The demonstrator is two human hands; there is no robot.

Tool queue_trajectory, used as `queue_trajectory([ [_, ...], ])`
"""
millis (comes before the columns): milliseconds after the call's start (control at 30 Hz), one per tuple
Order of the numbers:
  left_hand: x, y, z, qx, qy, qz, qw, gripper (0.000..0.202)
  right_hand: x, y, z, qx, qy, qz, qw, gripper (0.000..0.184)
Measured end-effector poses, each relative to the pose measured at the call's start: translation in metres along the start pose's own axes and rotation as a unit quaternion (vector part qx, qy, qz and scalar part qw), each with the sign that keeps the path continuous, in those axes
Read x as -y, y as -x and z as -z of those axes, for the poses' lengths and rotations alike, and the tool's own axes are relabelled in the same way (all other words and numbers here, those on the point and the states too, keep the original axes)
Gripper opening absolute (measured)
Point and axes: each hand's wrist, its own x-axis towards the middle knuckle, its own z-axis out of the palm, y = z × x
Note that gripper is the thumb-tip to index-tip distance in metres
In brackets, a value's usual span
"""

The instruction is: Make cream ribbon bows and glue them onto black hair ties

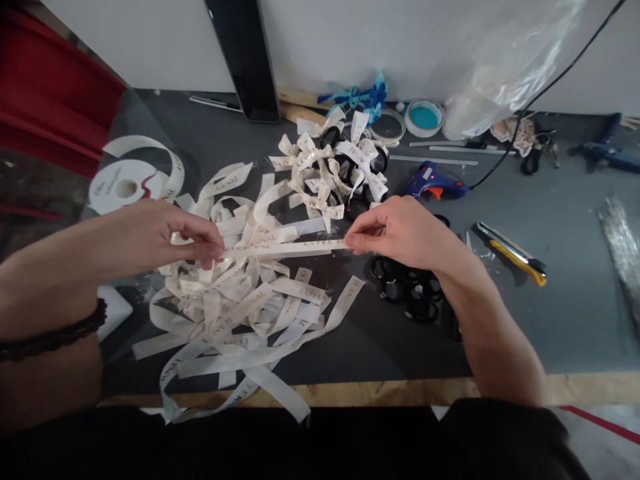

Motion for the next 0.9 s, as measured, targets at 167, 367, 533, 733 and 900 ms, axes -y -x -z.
queue_trajectory([
  [167, 0.004, 0.000, 0.004, 0.022, -0.088, 0.033, 0.995, 0.026, -0.001, 0.000, 0.001, 0.004, 0.018, -0.015, 1.000, 0.027],
  [367, 0.022, -0.005, -0.013, -0.014, -0.153, -0.049, 0.987, 0.034, 0.005, 0.000, -0.009, 0.000, 0.062, 0.027, 0.998, 0.023],
  [533, -0.011, -0.002, -0.053, -0.110, -0.137, -0.142, 0.974, 0.056, 0.028, 0.015, -0.026, 0.006, 0.116, 0.078, 0.990, 0.025],
  [733, -0.053, -0.011, -0.092, -0.126, 0.014, -0.257, 0.958, 0.024, 0.052, 0.029, -0.039, -0.004, 0.119, 0.100, 0.988, 0.023],
  [900, -0.052, -0.010, -0.085, -0.138, 0.057, -0.162, 0.976, 0.013, 0.043, 0.021, -0.036, -0.010, 0.106, 0.113, 0.988, 0.023],
])
